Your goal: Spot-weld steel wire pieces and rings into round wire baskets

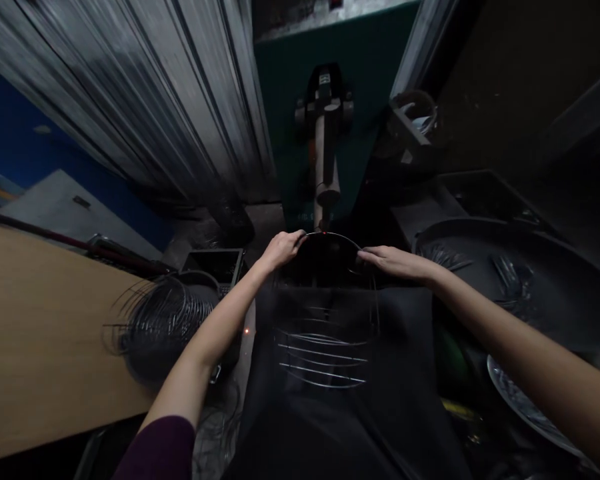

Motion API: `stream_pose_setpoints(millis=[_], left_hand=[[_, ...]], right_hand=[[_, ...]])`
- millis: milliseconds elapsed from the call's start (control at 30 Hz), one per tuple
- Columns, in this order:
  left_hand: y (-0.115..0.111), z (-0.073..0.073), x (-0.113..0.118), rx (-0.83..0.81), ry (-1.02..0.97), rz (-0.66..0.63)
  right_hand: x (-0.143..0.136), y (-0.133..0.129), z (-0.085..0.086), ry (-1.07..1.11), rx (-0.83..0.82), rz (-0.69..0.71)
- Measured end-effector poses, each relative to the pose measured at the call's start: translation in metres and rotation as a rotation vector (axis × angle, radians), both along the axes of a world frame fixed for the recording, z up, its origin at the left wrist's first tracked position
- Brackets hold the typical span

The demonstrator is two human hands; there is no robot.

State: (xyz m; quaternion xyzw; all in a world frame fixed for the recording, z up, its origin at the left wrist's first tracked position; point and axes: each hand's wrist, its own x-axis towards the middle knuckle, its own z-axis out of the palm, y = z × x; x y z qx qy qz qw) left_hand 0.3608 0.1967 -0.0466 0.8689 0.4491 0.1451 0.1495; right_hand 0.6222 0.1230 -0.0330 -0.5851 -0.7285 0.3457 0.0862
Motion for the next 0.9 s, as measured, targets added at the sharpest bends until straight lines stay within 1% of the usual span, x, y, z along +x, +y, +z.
stream_pose_setpoints(millis=[67, 133, 167, 200, 233, 267, 300, 333, 367, 400, 433, 467, 500, 533, 600, 667, 700, 733, 767, 833, 867, 900], left_hand=[[-0.018, 0.004, -0.014, -0.043, -0.107, 0.004], [-0.044, 0.004, -0.039, -0.106, -0.309, 0.025], [-0.061, 0.002, -0.055, -0.135, -0.435, 0.079], [-0.079, -0.003, -0.07, -0.18, -0.56, 0.162], [-0.1, -0.011, -0.084, -0.231, -0.677, 0.286], [-0.12, -0.022, -0.095, -0.332, -0.768, 0.411], [-0.14, -0.035, -0.102, -0.539, -0.809, 0.495], [-0.158, -0.048, -0.105, -0.834, -0.797, 0.515], [-0.173, -0.062, -0.103, -1.086, -0.814, 0.52], [-0.185, -0.073, -0.098, -1.254, -0.914, 0.535], [-0.192, -0.081, -0.09, -1.372, -1.033, 0.551], [-0.195, -0.085, -0.08, -1.432, -1.178, 0.586], [-0.194, -0.085, -0.069, -1.441, -1.325, 0.638], [-0.191, -0.081, -0.059, -1.409, -1.449, 0.701], [-0.176, -0.068, -0.044, -1.255, -1.591, 0.842], [-0.158, -0.053, -0.036, -1.103, -1.587, 0.94], [-0.15, -0.047, -0.034, -1.048, -1.564, 0.958], [-0.141, -0.043, -0.033, -1.006, -1.547, 0.961], [-0.134, -0.039, -0.031, -0.97, -1.545, 0.95], [-0.121, -0.037, -0.029, -0.876, -1.592, 0.915], [-0.116, -0.037, -0.026, -0.819, -1.624, 0.907], [-0.112, -0.037, -0.024, -0.774, -1.649, 0.915]], right_hand=[[-0.004, -0.015, -0.008, -0.014, 0.114, -0.036], [-0.008, -0.03, -0.012, 0.012, 0.266, -0.084], [-0.008, -0.037, -0.012, 0.041, 0.336, -0.107], [-0.007, -0.042, -0.011, 0.074, 0.399, -0.13], [-0.003, -0.047, -0.009, 0.102, 0.449, -0.16], [0.002, -0.05, -0.007, 0.123, 0.487, -0.2], [0.006, -0.054, -0.006, 0.14, 0.515, -0.249], [0.01, -0.056, -0.005, 0.158, 0.536, -0.3], [0.013, -0.059, -0.005, 0.176, 0.552, -0.346], [0.014, -0.062, -0.005, 0.197, 0.565, -0.386], [0.012, -0.065, -0.007, 0.225, 0.578, -0.423], [0.009, -0.067, -0.011, 0.258, 0.588, -0.454], [0.006, -0.069, -0.016, 0.297, 0.595, -0.479], [0.004, -0.069, -0.022, 0.345, 0.598, -0.5], [0.006, -0.07, -0.036, 0.449, 0.561, -0.491], [0.026, -0.075, -0.05, 0.5, 0.466, -0.442], [0.043, -0.08, -0.058, 0.479, 0.423, -0.446], [0.064, -0.089, -0.065, 0.418, 0.398, -0.498], [0.088, -0.101, -0.074, 0.324, 0.393, -0.588], [0.137, -0.132, -0.092, 0.017, 0.437, -0.929], [0.158, -0.151, -0.102, -0.145, 0.429, -1.064], [0.174, -0.17, -0.112, -0.305, 0.371, -1.151]])
